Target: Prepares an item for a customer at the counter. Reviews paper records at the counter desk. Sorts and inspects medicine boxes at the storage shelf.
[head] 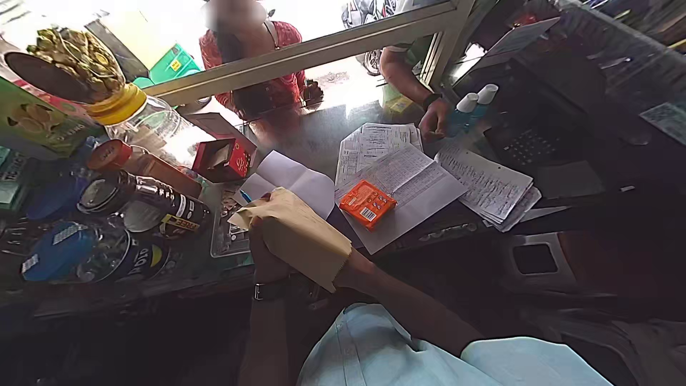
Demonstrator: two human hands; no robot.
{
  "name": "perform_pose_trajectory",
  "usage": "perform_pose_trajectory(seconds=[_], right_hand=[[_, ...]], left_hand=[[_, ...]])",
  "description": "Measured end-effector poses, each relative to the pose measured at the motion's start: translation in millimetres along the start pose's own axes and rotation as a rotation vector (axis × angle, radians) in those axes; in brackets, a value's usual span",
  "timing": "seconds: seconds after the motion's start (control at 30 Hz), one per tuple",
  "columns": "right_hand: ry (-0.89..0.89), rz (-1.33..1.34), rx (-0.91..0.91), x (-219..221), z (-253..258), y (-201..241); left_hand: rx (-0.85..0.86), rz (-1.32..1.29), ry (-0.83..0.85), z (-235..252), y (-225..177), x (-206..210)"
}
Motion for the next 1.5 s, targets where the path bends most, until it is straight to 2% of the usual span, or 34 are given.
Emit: perform_pose_trajectory(seconds=[0.03,0.07,0.1,0.13,0.17,0.2,0.27,0.33,0.37,0.4,0.43,0.47,0.5,0.53,0.63,0.7,0.77,0.83,0.93,1.0,1.13,1.27,1.5], right_hand=[[-0.225,-0.083,-0.225,-14,-10,6],[-0.44,-0.089,-0.362,-31,-23,5],[-0.603,-0.107,-0.37,-49,-37,-8],[-0.711,-0.2,-0.274,-67,-47,-31],[-0.722,-0.333,-0.12,-79,-49,-62],[-0.658,-0.453,0.027,-84,-43,-96],[-0.615,-0.479,0.149,-90,-31,-143],[-0.78,-0.276,-0.001,-109,-40,-127],[-0.83,0.015,-0.141,-117,-52,-104],[-0.788,0.357,-0.27,-118,-62,-80],[-0.66,0.587,-0.377,-113,-69,-55],[-0.525,0.654,-0.466,-107,-74,-31],[-0.459,0.596,-0.513,-100,-75,-10],[-0.466,0.459,-0.509,-93,-72,1],[-0.613,0.052,-0.342,-76,-54,1],[-0.684,-0.067,-0.282,-74,-47,1],[-0.728,-0.106,-0.326,-75,-46,6],[-0.718,-0.063,-0.446,-77,-50,12],[-0.569,0.217,-0.605,-86,-55,17],[-0.515,0.319,-0.641,-91,-56,13],[-0.632,0.028,-0.504,-92,-51,4],[-0.759,-0.197,-0.418,-93,-50,13],[-0.802,-0.124,-0.303,-109,-48,4]], left_hand=[[0.018,0.01,-0.029,8,-5,-10],[0.04,0.019,-0.052,16,-11,-23],[0.051,-0.004,-0.069,23,-14,-35],[0.057,-0.04,-0.075,27,-18,-42],[0.064,-0.075,-0.076,27,-22,-48],[0.059,-0.103,-0.092,26,-26,-54],[0.029,-0.169,-0.103,31,-25,-62],[0.026,-0.185,-0.133,40,-25,-56],[0.034,-0.175,-0.144,41,-26,-53],[0.036,-0.173,-0.141,42,-26,-51],[0.03,-0.171,-0.139,40,-25,-50],[0.019,-0.167,-0.14,39,-25,-47],[0.015,-0.164,-0.139,39,-25,-43],[0.013,-0.167,-0.124,38,-25,-38],[-0.025,-0.18,-0.148,34,-23,-24],[-0.059,-0.226,-0.169,35,-18,-21],[-0.042,-0.23,-0.17,39,-12,-18],[0.0,-0.215,-0.174,39,-11,-17],[0.024,-0.269,-0.113,43,-8,-23],[-0.004,-0.325,-0.064,47,-4,-26],[-0.046,-0.305,-0.092,48,-6,-22],[-0.087,-0.31,-0.072,49,-3,-14],[-0.076,-0.285,-0.136,55,-6,-9]])
Point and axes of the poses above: each hand's wrist, its own z-axis towards the middle knuckle, its own x-axis out of the palm, y = z × x, the point moved 8 cm from there along z, towards the middle knuckle, and after that the axes turned 2 degrees about z, right-handed, at the moved point
